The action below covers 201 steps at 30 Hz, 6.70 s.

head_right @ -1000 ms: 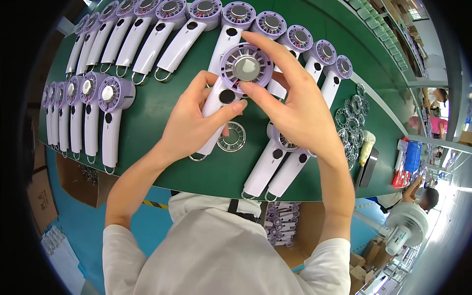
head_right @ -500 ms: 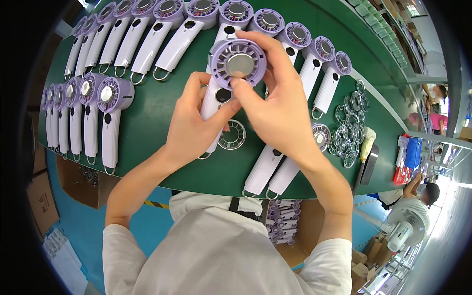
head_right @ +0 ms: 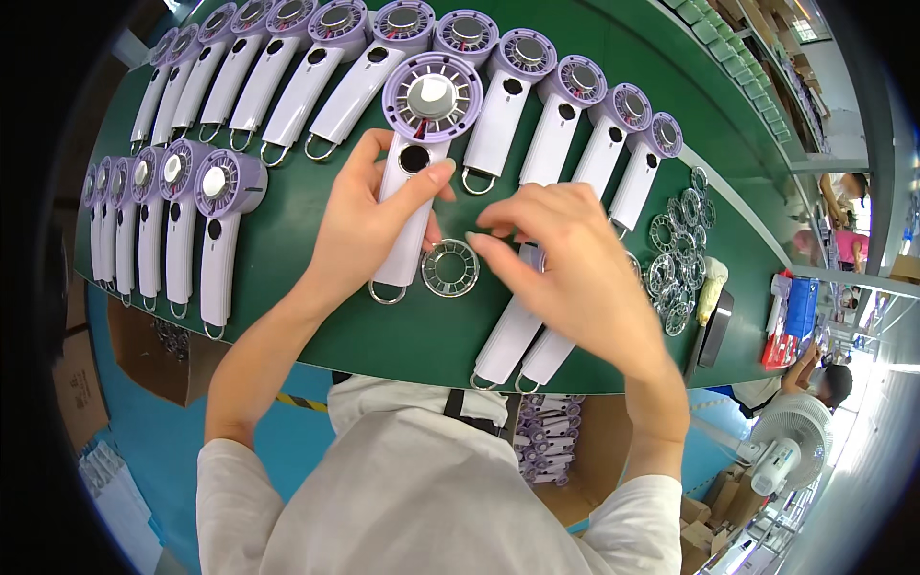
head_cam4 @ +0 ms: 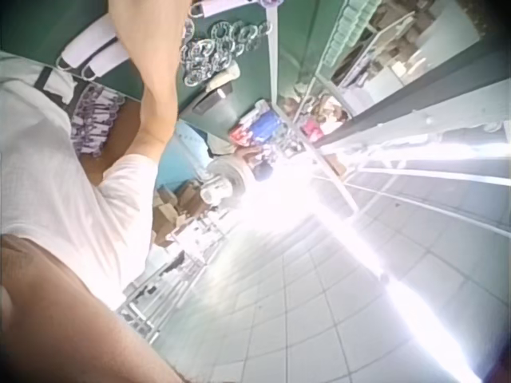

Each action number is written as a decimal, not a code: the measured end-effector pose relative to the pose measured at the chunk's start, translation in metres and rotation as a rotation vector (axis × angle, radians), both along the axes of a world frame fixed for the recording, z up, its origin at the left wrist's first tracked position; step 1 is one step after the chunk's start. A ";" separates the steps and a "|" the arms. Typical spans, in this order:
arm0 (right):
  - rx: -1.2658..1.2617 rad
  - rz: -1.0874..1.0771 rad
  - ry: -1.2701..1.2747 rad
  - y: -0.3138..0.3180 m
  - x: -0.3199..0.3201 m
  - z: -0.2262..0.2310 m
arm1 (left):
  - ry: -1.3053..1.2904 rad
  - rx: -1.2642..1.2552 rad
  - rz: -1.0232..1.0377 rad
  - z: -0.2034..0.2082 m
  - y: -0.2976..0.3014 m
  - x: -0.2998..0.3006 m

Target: Assemble handheld fans by installing the front grill components on an assembly line.

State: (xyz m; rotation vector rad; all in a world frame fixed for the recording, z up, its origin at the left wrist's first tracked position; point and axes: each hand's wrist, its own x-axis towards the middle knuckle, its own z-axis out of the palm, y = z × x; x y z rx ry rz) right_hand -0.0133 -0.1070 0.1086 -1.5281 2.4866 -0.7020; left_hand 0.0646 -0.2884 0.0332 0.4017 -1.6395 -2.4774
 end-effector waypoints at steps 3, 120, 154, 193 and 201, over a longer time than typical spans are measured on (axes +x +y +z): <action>-0.115 -0.147 -0.062 -0.013 0.011 -0.008 | 0.028 0.024 0.000 0.001 0.002 0.000; 0.096 0.279 -0.417 -0.066 0.001 -0.027 | -0.247 -0.709 0.451 0.020 -0.063 0.075; -0.373 -0.004 0.083 -0.083 -0.030 0.009 | 0.069 -0.212 0.110 0.002 -0.027 0.009; -0.398 -0.139 -0.406 -0.075 -0.026 -0.004 | 0.071 -0.143 0.081 0.001 -0.020 0.009; -0.435 -0.172 -0.552 -0.081 -0.021 -0.004 | 0.084 -0.150 0.122 0.001 -0.020 0.011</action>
